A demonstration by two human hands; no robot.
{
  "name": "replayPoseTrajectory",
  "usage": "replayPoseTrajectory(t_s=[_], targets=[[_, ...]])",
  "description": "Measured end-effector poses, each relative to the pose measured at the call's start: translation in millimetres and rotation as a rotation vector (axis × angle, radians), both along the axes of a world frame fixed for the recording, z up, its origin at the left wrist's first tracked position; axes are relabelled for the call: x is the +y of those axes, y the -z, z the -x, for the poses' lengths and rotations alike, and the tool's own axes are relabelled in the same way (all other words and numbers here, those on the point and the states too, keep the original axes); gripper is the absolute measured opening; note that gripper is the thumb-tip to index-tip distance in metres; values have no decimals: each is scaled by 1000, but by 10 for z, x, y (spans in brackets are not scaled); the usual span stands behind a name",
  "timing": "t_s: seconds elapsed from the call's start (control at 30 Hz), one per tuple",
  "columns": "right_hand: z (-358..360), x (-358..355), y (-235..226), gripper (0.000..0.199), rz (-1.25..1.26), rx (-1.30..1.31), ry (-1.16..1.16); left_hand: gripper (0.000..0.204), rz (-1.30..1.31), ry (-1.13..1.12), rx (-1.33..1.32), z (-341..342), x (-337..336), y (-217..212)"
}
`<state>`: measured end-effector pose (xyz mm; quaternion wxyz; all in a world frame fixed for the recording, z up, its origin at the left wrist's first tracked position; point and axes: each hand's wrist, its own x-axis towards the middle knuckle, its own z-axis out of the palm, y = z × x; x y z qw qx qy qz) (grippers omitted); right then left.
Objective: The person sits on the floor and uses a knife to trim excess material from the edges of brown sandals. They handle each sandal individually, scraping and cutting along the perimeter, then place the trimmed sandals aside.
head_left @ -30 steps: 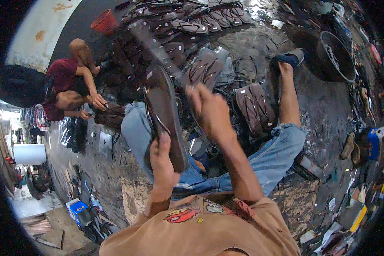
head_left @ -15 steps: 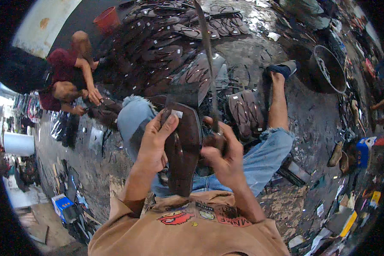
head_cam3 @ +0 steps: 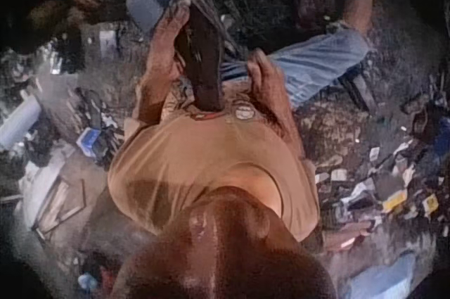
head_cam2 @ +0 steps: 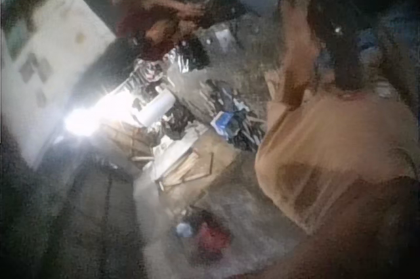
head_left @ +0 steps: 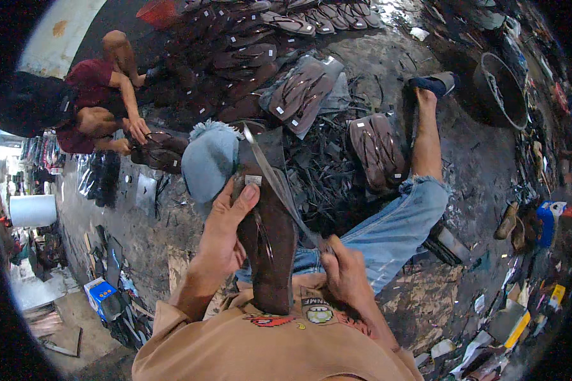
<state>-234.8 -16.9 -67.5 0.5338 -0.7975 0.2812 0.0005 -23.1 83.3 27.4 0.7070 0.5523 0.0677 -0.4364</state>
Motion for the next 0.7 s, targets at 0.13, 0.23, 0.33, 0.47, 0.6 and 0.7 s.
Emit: replayPoseTrajectory(t_s=[0.13,0.23,0.33,0.47,0.6,0.7], targets=[[-710,-358,-23,24,6,-282,-3,38,-41,73,-64,-36,-40,-50],[-1131,-586,-125,23,101,-320,-54,38,-51,77,-63,-83,-32,-61],[-1427,-718,-49,24,73,-422,10,38,-41,143,-125,-39,-121,-36],[-1241,-817,-93,26,-183,-415,181,42,-142,303,-246,-242,-93,-330],[-98,-580,-378,24,-182,-213,-55,62,-265,406,-209,-162,246,-250],[559,-305,-290,27,-147,65,-200,64,-385,439,-203,-36,349,-204]])
